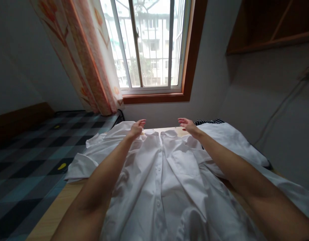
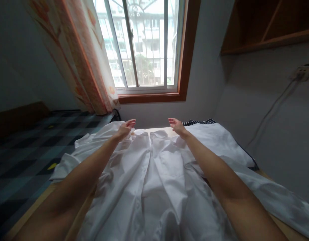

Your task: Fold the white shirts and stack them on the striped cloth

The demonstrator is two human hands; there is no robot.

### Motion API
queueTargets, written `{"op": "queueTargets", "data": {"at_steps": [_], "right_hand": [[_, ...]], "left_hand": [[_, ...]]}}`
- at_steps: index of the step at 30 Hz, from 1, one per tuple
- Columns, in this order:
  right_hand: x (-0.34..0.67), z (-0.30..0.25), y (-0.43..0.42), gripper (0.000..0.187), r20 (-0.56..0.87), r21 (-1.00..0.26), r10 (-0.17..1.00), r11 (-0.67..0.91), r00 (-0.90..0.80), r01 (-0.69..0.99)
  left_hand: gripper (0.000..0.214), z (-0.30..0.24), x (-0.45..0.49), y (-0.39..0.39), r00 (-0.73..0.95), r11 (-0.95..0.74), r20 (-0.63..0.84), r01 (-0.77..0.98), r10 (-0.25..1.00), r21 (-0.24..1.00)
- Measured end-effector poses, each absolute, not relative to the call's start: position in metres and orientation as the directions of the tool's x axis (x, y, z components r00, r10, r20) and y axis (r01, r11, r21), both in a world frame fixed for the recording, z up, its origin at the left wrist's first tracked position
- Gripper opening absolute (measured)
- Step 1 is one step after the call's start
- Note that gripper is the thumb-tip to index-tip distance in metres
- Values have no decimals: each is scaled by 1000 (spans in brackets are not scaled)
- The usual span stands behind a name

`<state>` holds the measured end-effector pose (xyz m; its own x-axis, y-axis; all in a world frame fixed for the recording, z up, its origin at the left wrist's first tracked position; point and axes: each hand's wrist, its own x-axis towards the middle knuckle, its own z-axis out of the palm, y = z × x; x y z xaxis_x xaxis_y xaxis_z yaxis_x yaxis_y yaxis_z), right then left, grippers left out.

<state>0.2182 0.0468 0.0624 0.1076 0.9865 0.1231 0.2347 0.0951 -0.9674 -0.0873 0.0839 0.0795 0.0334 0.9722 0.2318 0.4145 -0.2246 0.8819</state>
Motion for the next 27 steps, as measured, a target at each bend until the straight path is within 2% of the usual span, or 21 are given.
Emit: {"op": "queueTargets", "data": {"at_steps": [2,4,7,9,11,12,13,15,17,18,20,23,25,27], "right_hand": [[206,51,53,48,118,-934,993,119,-23,336],[195,34,52,46,92,-865,980,167,-179,474],[188,10,36,29,128,-635,910,381,-395,672],[188,2,23,24,190,-488,863,497,-469,717],[192,2,15,19,185,-485,859,502,-477,716],[193,5,14,20,149,-534,882,452,-447,714],[193,10,16,29,103,-595,919,363,-380,717],[190,21,23,51,13,-670,989,116,-145,733],[182,32,32,55,-4,-639,993,-93,118,764],[176,37,36,52,4,-590,982,-149,187,794],[163,45,42,46,-17,-431,983,-171,182,886],[148,52,45,45,-117,-173,989,-107,88,979],[144,55,43,46,-129,-96,990,-76,63,993],[145,57,38,46,-110,-83,993,-53,44,995]], "left_hand": [[46,67,-81,85,204,-225,131,557,970,799],[43,51,-79,78,343,-297,57,707,938,642],[30,30,-82,57,481,-497,141,784,865,372],[25,25,-85,43,568,-602,206,775,797,190],[23,27,-88,34,643,-666,212,744,736,57],[21,30,-88,32,655,-675,193,735,731,64],[19,35,-88,33,651,-671,172,733,739,109],[24,45,-85,40,569,-590,157,764,807,263],[37,53,-80,52,365,-404,172,826,915,394],[39,56,-77,58,260,-310,175,856,950,414],[37,58,-72,70,152,-182,109,910,982,372],[31,59,-67,79,158,-126,-115,960,981,250],[22,60,-66,81,146,-109,-186,975,972,195],[16,62,-66,80,156,-129,-170,979,973,159]]}}
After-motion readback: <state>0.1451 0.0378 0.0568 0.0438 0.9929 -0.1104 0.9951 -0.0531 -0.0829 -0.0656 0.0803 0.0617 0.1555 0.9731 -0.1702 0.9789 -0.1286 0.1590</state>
